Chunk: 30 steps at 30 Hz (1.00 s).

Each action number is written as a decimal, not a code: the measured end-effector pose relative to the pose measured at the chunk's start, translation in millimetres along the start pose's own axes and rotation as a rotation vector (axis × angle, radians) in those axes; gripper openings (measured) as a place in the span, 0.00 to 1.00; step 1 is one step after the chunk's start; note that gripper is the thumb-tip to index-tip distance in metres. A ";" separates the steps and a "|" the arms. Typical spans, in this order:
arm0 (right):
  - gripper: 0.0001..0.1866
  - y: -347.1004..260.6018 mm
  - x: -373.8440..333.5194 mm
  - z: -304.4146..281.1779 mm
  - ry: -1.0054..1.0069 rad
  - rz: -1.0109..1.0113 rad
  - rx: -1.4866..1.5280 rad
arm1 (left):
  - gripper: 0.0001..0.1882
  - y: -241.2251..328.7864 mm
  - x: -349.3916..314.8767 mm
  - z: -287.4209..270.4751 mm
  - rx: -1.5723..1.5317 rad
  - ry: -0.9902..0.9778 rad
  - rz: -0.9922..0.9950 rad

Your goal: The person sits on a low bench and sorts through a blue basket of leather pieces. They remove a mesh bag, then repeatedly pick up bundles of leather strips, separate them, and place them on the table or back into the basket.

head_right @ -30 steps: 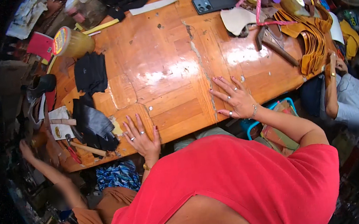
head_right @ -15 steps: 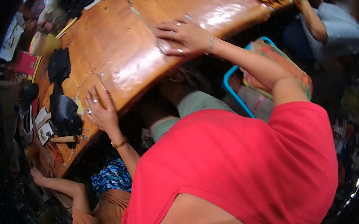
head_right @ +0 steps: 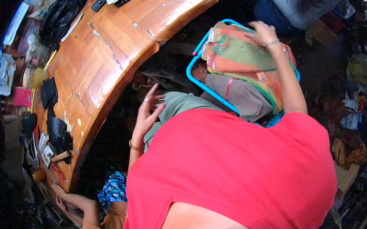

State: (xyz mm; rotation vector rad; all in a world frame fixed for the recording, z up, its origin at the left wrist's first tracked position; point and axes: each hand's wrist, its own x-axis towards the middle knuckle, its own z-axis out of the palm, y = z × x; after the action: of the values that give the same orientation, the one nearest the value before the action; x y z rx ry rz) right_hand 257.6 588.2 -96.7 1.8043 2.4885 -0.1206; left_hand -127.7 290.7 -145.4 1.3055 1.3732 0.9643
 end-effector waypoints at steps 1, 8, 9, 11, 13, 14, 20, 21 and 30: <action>0.32 32.7 -4.0 11.4 -0.027 0.092 -0.059 | 0.44 -7.6 12.6 8.7 0.067 -0.083 0.025; 0.39 105.9 -31.6 22.0 -0.426 0.324 0.693 | 0.62 -19.6 72.2 59.8 0.014 -0.193 -0.015; 0.38 110.2 -40.6 32.5 -0.394 0.331 0.763 | 0.64 -24.2 80.5 71.6 -0.129 -0.169 -0.019; 0.36 109.7 -49.6 51.8 -0.343 0.358 0.908 | 0.60 -29.1 88.6 79.1 0.119 -0.076 0.077; 0.31 86.3 -55.8 45.4 -0.302 0.385 0.880 | 0.54 -25.1 89.3 73.3 0.285 -0.016 0.201; 0.28 82.1 -56.6 44.4 -0.288 0.402 0.806 | 0.55 -21.0 88.8 70.7 0.236 -0.075 0.079; 0.18 120.3 -59.1 72.3 -0.114 0.426 1.047 | 0.55 8.9 107.3 73.5 0.200 -0.194 -0.120; 0.16 124.9 -58.0 73.1 -0.113 0.432 1.059 | 0.55 5.8 114.4 77.1 0.243 -0.160 -0.018; 0.15 133.2 -49.3 69.7 -0.083 0.512 1.183 | 0.57 -4.9 146.4 86.7 0.268 -0.200 0.006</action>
State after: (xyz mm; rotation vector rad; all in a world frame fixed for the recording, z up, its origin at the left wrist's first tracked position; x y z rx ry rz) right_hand 400.1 575.7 -164.5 2.5657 1.8287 -1.8630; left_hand -37.2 428.8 -186.7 1.5614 1.3754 0.6481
